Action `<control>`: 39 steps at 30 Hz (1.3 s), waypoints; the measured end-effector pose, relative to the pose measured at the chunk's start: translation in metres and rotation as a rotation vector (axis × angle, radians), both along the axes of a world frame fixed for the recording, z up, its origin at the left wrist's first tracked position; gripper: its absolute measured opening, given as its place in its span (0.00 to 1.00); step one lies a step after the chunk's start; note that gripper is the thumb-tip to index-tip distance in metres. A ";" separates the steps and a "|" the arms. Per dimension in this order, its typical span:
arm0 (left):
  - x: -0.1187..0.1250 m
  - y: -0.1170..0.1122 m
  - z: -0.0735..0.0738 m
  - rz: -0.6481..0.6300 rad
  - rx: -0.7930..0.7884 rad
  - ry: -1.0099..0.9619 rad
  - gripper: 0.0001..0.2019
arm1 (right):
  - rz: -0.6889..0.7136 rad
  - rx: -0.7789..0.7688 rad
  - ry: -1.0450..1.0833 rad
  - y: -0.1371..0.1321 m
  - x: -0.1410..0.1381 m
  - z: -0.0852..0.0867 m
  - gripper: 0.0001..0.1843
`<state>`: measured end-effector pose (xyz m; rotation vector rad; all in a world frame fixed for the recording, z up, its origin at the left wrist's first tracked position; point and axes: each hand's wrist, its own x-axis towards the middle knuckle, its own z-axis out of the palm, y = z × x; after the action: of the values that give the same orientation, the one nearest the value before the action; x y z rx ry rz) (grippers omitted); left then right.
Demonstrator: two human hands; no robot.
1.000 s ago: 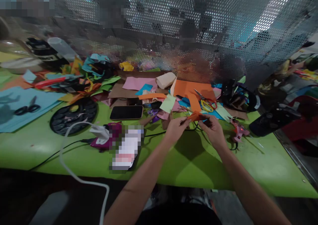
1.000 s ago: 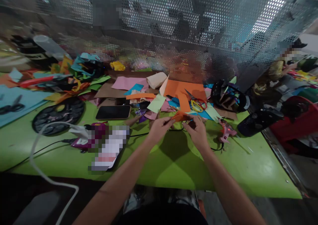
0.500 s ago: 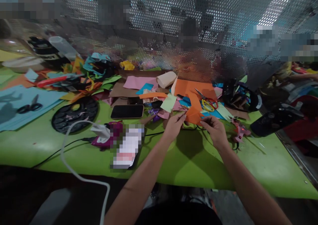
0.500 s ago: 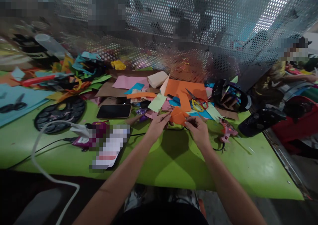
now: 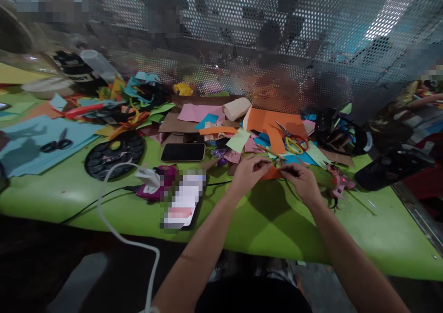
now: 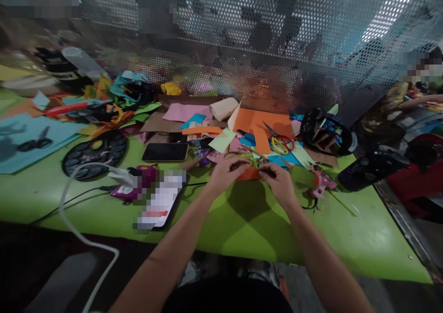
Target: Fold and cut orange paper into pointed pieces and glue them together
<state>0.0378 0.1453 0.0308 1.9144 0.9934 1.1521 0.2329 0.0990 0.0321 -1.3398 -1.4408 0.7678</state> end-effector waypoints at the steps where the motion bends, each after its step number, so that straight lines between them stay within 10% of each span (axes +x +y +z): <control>1: 0.001 0.000 -0.001 -0.028 -0.017 0.004 0.07 | 0.000 0.005 -0.001 0.000 0.000 0.000 0.08; 12: 0.005 -0.015 0.003 0.038 -0.582 -0.538 0.14 | 0.097 -0.150 0.212 -0.004 -0.015 -0.003 0.20; 20: -0.015 -0.056 -0.011 0.098 -0.552 -0.484 0.21 | 0.206 -0.225 0.098 -0.012 -0.025 -0.005 0.15; 24: -0.028 -0.069 -0.019 0.174 -0.451 -0.316 0.21 | 0.288 -0.189 -0.068 -0.009 -0.021 -0.002 0.11; 29: -0.037 -0.082 -0.018 0.237 -0.308 0.241 0.16 | -0.021 0.064 -0.475 0.030 0.007 0.018 0.13; 33: -0.037 -0.090 -0.013 0.184 -0.172 0.659 0.06 | -0.035 -0.029 -0.883 0.074 0.013 0.030 0.11; 39: -0.044 -0.101 -0.015 0.144 0.056 0.777 0.09 | -0.079 -0.196 -1.096 0.112 -0.013 0.023 0.10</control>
<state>-0.0066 0.0442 0.0154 2.4238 1.5234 0.4813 0.2200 0.2112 0.0551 -2.1096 -2.1360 0.0552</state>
